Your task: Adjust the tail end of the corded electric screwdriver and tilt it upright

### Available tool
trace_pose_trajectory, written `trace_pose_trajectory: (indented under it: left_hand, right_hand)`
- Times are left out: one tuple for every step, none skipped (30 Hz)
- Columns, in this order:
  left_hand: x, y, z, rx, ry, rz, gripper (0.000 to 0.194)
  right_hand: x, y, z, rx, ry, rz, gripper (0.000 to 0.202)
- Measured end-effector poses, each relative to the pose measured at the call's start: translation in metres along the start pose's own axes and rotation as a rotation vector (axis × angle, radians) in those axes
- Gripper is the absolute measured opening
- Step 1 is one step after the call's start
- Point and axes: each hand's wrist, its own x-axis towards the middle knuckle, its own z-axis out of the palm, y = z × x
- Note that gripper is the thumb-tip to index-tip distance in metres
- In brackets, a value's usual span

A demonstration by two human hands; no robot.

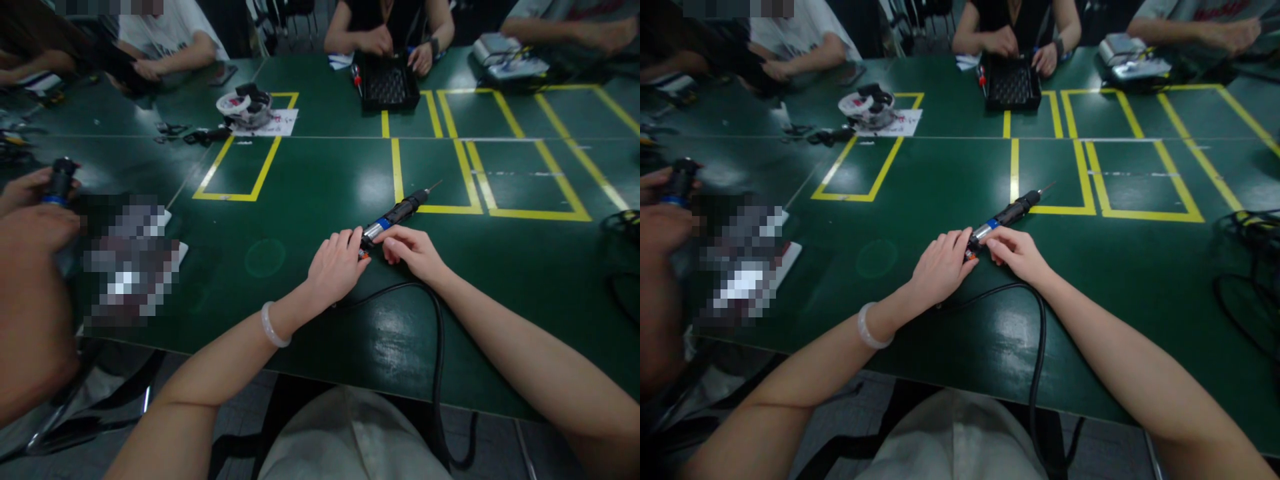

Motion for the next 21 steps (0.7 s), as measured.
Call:
trace_pose_trajectory:
  left_hand:
    - [0.000,-0.001,0.001,0.003,0.012,0.005,0.060]
    - [0.000,-0.002,0.002,0.007,0.025,0.011,0.060]
    - [0.000,-0.003,0.003,0.011,0.036,0.018,0.061]
    - [0.000,-0.005,0.004,0.015,0.044,0.025,0.061]
    - [0.001,-0.007,0.005,0.018,0.048,0.031,0.061]
    - [0.001,-0.009,0.005,0.022,0.047,0.035,0.061]
    - [0.002,-0.011,0.005,0.025,0.045,0.037,0.061]
    - [0.003,-0.014,0.005,0.029,0.044,0.037,0.061]
    - [0.004,-0.017,0.005,0.032,0.043,0.033,0.060]
    - [0.005,-0.021,0.004,0.037,0.043,0.025,0.060]
    - [0.006,-0.026,0.003,0.043,0.042,0.013,0.059]
    - [0.007,-0.032,0.003,0.050,0.041,-0.003,0.059]
    - [0.008,-0.039,0.002,0.057,0.039,-0.024,0.059]
    - [0.009,-0.047,0.001,0.064,0.035,-0.049,0.059]
    - [0.009,-0.057,0.001,0.071,0.029,-0.080,0.059]
    - [0.010,-0.066,0.000,0.077,0.023,-0.114,0.059]
    - [0.011,-0.077,0.000,0.084,0.017,-0.151,0.060]
    - [0.012,-0.089,-0.001,0.093,0.010,-0.190,0.060]
    - [0.012,-0.100,-0.001,0.105,0.005,-0.231,0.061]
    - [0.012,-0.112,-0.001,0.119,0.002,-0.275,0.062]
    - [0.013,-0.124,-0.002,0.136,-0.006,-0.315,0.062]
  right_hand:
    - [0.001,0.000,0.000,0.029,0.010,0.021,0.033]
    - [0.001,-0.001,0.000,0.046,0.015,0.035,0.035]
    - [0.002,-0.001,0.000,0.053,0.017,0.045,0.036]
    - [0.002,-0.001,0.000,0.053,0.015,0.053,0.037]
    - [0.003,-0.002,0.000,0.050,0.014,0.059,0.038]
    - [0.003,-0.002,0.000,0.045,0.012,0.063,0.039]
    - [0.003,-0.002,0.000,0.041,0.009,0.066,0.040]
    - [0.003,-0.002,0.000,0.036,0.005,0.067,0.040]
    - [0.003,-0.002,0.000,0.031,0.000,0.067,0.040]
    - [0.003,-0.002,0.000,0.024,-0.005,0.069,0.040]
    - [0.003,-0.002,0.000,0.017,-0.008,0.071,0.039]
    - [0.003,-0.002,0.000,0.009,-0.010,0.075,0.039]
    - [0.002,-0.002,0.000,0.002,-0.011,0.080,0.039]
    - [0.002,-0.002,0.000,-0.004,-0.011,0.084,0.039]
    - [0.002,-0.003,0.000,-0.008,-0.013,0.087,0.039]
    - [0.002,-0.003,0.000,-0.011,-0.015,0.088,0.038]
    - [0.002,-0.003,0.001,-0.014,-0.016,0.088,0.038]
    - [0.003,-0.003,0.001,-0.017,-0.017,0.085,0.038]
    - [0.003,-0.003,0.001,-0.018,-0.018,0.083,0.037]
    - [0.003,-0.003,0.001,-0.020,-0.019,0.081,0.037]
    - [0.003,-0.003,0.001,-0.021,-0.021,0.081,0.036]
